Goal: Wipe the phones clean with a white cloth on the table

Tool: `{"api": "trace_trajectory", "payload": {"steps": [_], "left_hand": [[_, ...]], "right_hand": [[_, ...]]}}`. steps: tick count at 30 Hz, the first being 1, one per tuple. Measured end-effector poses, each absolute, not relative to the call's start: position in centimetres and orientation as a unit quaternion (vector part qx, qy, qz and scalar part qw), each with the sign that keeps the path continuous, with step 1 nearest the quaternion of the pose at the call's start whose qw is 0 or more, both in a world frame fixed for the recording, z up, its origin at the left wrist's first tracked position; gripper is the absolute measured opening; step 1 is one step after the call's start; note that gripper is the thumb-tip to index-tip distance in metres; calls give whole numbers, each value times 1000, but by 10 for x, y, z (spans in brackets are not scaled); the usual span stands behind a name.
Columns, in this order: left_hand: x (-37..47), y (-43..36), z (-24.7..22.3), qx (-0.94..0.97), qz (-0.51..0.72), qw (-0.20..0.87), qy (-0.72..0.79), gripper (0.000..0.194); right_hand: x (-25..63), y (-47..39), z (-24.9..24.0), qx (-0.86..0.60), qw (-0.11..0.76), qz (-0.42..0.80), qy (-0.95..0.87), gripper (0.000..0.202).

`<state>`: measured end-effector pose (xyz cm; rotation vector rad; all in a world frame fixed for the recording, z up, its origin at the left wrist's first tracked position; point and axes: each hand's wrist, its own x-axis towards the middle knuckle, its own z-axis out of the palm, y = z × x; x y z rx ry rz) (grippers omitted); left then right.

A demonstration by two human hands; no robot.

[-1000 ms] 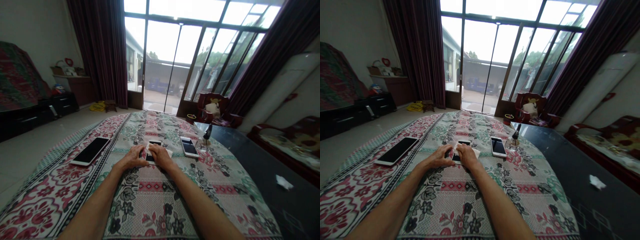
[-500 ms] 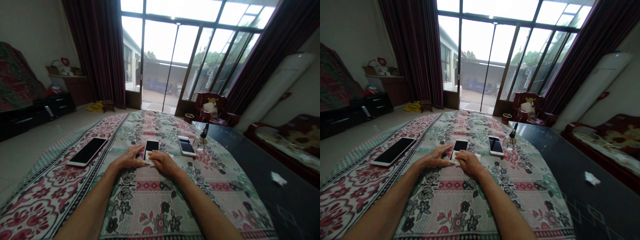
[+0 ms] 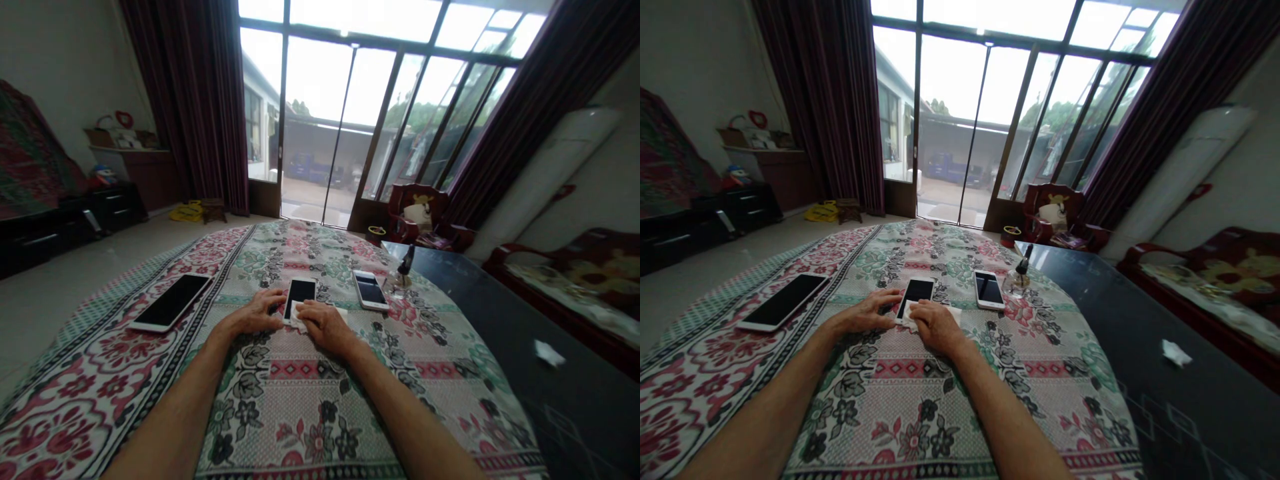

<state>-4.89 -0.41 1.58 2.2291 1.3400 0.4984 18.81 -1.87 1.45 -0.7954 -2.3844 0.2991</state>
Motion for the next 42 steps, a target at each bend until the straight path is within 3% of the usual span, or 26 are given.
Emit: {"api": "trace_trajectory", "payload": {"steps": [10,20,32,42], "left_hand": [[-51,-4,16,821,192,246,478,63],[-45,-9,26,821,176,252,481,64],[-46,-7,23,823,161,240,489,70],[-49,-3,19,836,179,240,459,66]], "right_hand": [[174,-16,5,-287,318,110,-897,24],[204,3,7,-402,364,80,-836,22],[165,-21,8,-314,289,72,-902,17],[195,-2,13,-414,312,75,-852,21]]}}
